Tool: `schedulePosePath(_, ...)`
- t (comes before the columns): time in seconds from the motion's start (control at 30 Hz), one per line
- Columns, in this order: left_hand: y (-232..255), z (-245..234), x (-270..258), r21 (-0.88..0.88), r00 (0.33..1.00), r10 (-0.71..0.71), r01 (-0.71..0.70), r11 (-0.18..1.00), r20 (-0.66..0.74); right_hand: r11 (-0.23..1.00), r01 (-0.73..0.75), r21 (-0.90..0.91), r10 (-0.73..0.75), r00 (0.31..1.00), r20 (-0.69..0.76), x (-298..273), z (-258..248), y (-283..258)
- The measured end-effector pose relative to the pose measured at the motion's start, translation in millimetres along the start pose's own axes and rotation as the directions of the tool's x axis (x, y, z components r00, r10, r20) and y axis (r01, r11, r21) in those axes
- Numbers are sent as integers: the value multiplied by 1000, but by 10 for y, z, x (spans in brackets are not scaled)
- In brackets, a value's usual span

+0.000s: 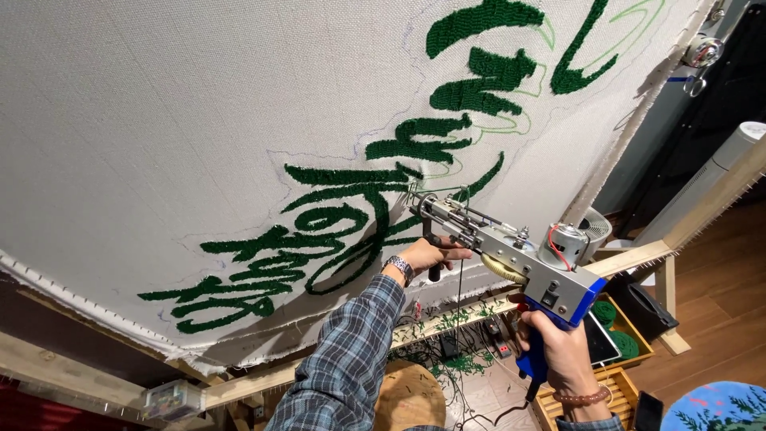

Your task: Using a tufting gun to fill in a green design on a canvas stretched over a vertical frame.

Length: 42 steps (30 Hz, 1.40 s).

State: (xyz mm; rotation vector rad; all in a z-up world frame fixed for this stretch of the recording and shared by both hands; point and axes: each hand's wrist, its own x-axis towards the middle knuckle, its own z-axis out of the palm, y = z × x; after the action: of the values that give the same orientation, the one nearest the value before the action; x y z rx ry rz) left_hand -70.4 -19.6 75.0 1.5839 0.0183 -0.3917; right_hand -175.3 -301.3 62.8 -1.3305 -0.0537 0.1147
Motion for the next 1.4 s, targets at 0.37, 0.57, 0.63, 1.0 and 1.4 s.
schedulePosePath(0.37, -89, -95, 123, -47, 1000, 19, -17, 999, 25, 1000, 15, -13, -15, 1000, 0, 25, 88, -35)
schedulePosePath(0.57, -83, -116, 131, -44, 1000, 10, -10, 999, 4, 1000, 16, -17, -16, 1000, 9, 69, 71, -11)
schedulePosePath(0.63, -106, -111, 151, -45, 1000, 25, -25, 999, 4, 1000, -1, -11, 1, 1000, 2, 109, -5, 46)
schedulePosePath(1.0, -40, 72, 30, 228, 999, 30, -19, 974, -45, 992, -116, 58, 117, 993, -13, 132, -314, 143)
schedulePosePath(1.4, -48, 20, 56, 158, 995, 47, -33, 987, -84, 999, -38, 19, 38, 999, 0, 115, -136, 13)
